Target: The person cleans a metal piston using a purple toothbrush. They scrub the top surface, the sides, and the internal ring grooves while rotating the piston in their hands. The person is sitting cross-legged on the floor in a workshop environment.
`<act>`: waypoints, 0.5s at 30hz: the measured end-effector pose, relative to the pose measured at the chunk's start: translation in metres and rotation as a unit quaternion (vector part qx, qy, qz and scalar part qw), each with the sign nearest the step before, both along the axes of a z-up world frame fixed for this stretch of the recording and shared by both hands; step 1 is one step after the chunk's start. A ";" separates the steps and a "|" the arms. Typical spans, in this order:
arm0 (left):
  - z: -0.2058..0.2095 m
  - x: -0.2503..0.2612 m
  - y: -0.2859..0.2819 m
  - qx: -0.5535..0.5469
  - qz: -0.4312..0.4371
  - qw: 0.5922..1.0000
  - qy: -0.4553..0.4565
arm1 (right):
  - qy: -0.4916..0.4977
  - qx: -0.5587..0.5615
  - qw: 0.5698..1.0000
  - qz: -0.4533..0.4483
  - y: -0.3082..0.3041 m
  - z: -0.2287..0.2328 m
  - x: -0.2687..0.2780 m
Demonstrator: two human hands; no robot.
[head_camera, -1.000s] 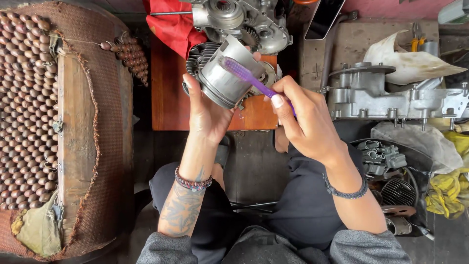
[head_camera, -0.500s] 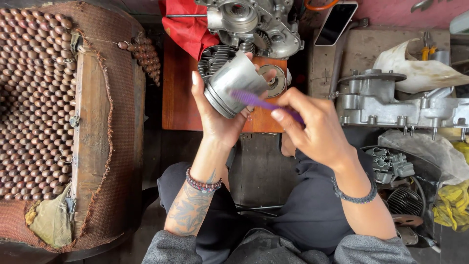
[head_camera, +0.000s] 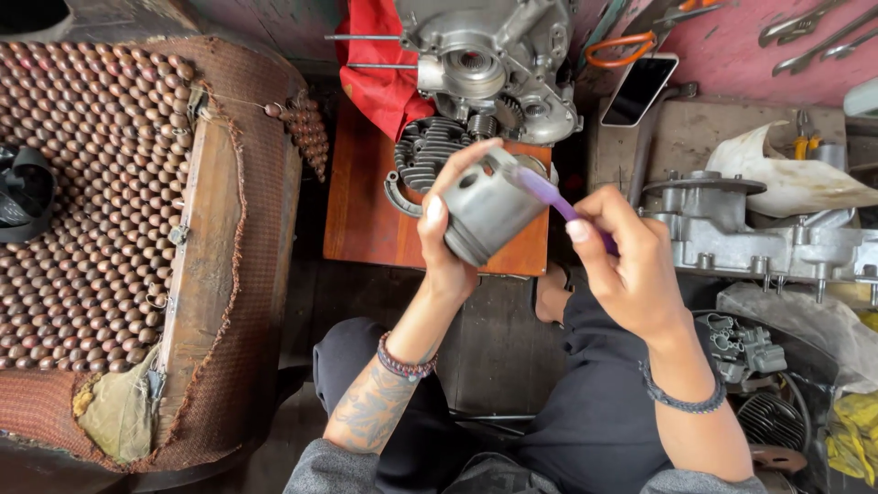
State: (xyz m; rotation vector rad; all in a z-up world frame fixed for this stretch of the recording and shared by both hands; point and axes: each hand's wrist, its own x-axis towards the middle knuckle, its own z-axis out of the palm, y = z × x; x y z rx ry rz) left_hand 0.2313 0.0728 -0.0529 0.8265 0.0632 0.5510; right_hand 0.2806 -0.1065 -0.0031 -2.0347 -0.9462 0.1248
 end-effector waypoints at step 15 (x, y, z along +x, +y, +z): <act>0.044 -0.026 0.000 0.176 0.089 0.975 -0.103 | -0.143 0.032 0.986 0.083 0.000 0.011 -0.001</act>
